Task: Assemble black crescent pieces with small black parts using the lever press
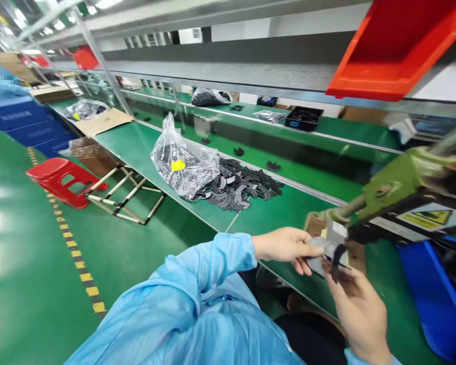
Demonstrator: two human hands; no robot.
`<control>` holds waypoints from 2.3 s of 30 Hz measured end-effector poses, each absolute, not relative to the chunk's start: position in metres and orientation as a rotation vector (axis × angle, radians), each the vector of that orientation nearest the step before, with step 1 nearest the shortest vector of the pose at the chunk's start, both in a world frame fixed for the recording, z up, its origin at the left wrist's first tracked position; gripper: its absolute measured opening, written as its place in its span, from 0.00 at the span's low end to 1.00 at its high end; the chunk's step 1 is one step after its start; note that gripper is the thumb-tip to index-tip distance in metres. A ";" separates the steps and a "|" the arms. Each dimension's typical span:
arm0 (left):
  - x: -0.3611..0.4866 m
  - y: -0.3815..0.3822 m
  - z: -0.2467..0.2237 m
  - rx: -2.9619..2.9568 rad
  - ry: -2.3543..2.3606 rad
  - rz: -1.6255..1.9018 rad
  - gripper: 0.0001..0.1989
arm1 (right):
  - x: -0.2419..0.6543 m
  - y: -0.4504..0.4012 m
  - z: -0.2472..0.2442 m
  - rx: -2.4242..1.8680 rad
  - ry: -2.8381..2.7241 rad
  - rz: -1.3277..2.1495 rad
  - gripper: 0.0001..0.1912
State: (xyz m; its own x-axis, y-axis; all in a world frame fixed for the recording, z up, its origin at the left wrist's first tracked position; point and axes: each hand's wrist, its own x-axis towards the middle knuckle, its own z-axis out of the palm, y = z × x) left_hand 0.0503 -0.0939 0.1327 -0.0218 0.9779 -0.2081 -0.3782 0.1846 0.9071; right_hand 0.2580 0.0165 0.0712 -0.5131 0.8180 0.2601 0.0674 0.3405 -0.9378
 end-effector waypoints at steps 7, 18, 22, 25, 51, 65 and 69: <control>0.061 -0.099 0.114 0.797 1.021 1.191 0.30 | 0.243 -0.002 0.063 -0.882 -1.695 1.221 0.32; 0.064 -0.097 0.128 0.596 0.820 1.062 0.30 | 0.249 -0.014 0.079 -0.901 -1.709 1.052 0.29; 0.060 -0.097 0.128 0.687 1.036 1.123 0.27 | 0.258 0.006 0.079 -0.723 -2.080 0.916 0.25; 0.058 -0.100 0.127 0.777 1.179 1.150 0.28 | 0.265 0.020 0.080 -0.462 -2.311 0.612 0.20; 0.074 -0.104 0.111 1.482 1.749 1.076 0.29 | 0.263 0.004 0.076 -0.130 -2.341 0.303 0.06; 0.085 -0.105 0.125 1.622 1.986 1.103 0.24 | 0.259 -0.001 0.088 -0.209 -2.316 0.512 0.03; 0.082 -0.096 0.112 1.422 1.733 1.236 0.26 | 0.262 -0.002 0.089 -0.251 -2.251 0.517 0.06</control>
State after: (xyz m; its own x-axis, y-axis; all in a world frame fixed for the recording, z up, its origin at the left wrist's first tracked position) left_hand 0.0818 -0.0958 0.1120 -0.2692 0.9555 0.1205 0.4251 0.0056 0.9051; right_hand 0.2619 -0.0022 0.0889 -0.6635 0.3386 0.6671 0.0132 0.8969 -0.4421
